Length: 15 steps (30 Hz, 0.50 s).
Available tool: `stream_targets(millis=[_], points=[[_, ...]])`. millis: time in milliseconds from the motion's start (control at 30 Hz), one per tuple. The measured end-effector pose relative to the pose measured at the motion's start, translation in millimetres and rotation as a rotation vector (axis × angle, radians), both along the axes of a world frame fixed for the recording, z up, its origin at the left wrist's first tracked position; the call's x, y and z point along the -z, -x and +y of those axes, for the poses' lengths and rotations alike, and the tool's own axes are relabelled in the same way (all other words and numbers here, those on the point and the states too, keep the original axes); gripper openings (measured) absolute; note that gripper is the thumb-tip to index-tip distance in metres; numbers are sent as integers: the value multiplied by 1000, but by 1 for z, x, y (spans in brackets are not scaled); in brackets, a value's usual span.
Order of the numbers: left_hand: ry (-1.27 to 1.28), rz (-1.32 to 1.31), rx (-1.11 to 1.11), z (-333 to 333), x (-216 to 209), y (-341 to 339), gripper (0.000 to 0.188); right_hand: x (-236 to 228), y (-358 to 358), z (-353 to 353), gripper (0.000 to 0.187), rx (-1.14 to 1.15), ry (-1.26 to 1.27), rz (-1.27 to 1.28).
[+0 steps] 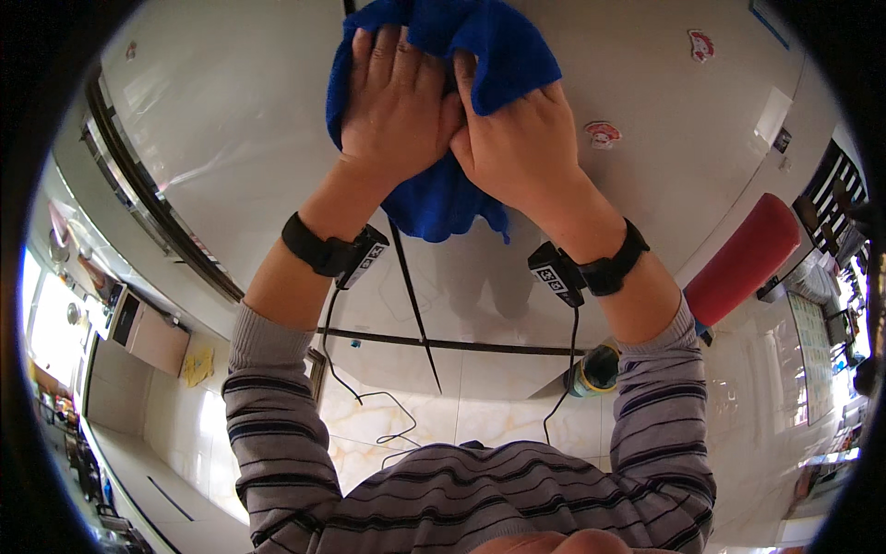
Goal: The person wets a blue cloth at the sink, wrings it, and wipes the exterior of a white refrigerator door. The person then returns to the sink with the cloth.
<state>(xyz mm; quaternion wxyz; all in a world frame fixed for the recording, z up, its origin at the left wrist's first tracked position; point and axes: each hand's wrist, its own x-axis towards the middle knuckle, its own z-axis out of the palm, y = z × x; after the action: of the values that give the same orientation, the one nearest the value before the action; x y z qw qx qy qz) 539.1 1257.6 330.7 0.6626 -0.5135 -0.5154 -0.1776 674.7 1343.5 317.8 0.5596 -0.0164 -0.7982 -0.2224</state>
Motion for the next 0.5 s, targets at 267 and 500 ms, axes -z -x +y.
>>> stream_targets(millis=[267,500], points=[[95,-105,59,28,-34,-38,55,-35,-41,19,54,46,-23,35],[101,-110,46,64,-47,-85,56,-41,-89,44,56,207,-50,74]])
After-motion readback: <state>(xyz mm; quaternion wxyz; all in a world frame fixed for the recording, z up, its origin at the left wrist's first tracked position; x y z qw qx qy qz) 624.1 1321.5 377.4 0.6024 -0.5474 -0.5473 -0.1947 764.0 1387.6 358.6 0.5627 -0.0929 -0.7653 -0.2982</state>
